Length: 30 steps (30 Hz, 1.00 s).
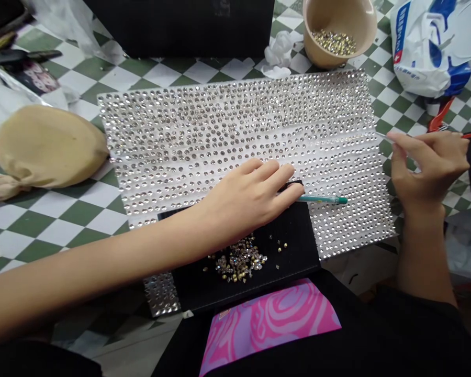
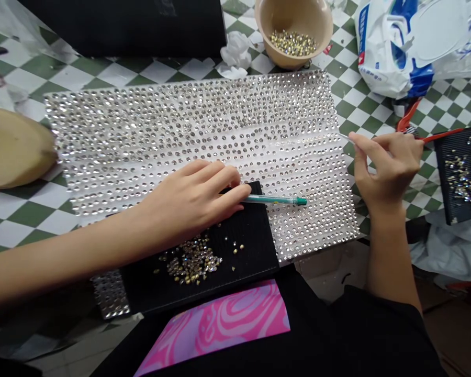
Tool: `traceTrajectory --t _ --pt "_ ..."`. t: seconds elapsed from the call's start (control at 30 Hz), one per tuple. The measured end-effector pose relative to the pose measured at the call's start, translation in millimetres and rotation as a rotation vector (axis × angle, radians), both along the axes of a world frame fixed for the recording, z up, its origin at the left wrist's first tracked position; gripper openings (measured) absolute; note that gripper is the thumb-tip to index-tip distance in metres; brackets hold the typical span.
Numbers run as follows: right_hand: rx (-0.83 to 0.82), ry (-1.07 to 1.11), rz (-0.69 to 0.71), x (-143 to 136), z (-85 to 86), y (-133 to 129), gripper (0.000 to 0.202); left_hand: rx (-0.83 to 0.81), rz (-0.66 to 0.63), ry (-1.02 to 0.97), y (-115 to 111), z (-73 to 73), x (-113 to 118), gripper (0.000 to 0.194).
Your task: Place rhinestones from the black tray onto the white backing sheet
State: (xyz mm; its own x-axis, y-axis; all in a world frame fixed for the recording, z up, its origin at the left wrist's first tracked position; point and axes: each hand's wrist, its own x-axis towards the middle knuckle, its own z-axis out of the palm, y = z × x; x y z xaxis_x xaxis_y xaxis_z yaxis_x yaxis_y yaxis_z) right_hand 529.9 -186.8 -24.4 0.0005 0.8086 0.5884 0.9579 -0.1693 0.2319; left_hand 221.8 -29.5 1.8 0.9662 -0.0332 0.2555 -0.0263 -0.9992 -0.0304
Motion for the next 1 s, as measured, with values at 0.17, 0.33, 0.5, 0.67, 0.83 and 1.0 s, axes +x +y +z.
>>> traceTrajectory --t 0.17,0.33,0.5,0.67,0.83,1.0 --pt "0.024 -0.013 -0.011 -0.6 -0.8 0.5 0.021 -0.002 0.007 0.001 -0.1 -0.3 0.4 0.010" --pt "-0.007 -0.016 -0.026 -0.4 -0.1 -0.1 0.020 -0.006 0.004 -0.005 0.3 -1.1 0.0 0.010" --pt "-0.002 -0.001 0.004 -0.5 0.1 -0.7 0.023 -0.001 0.003 -0.011 0.4 -0.8 -0.2 0.010" --pt "0.014 0.021 0.012 0.4 -1.8 -1.1 0.023 -0.001 -0.001 -0.011 0.2 0.2 0.4 0.010" --pt "0.061 0.002 -0.028 2.9 -2.1 -3.4 0.021 -0.001 0.003 0.002 0.6 0.3 -0.2 0.009" --pt "0.031 0.026 -0.059 1.6 -1.7 -8.0 0.020 -0.008 0.000 0.002 0.6 0.5 -0.6 0.008"
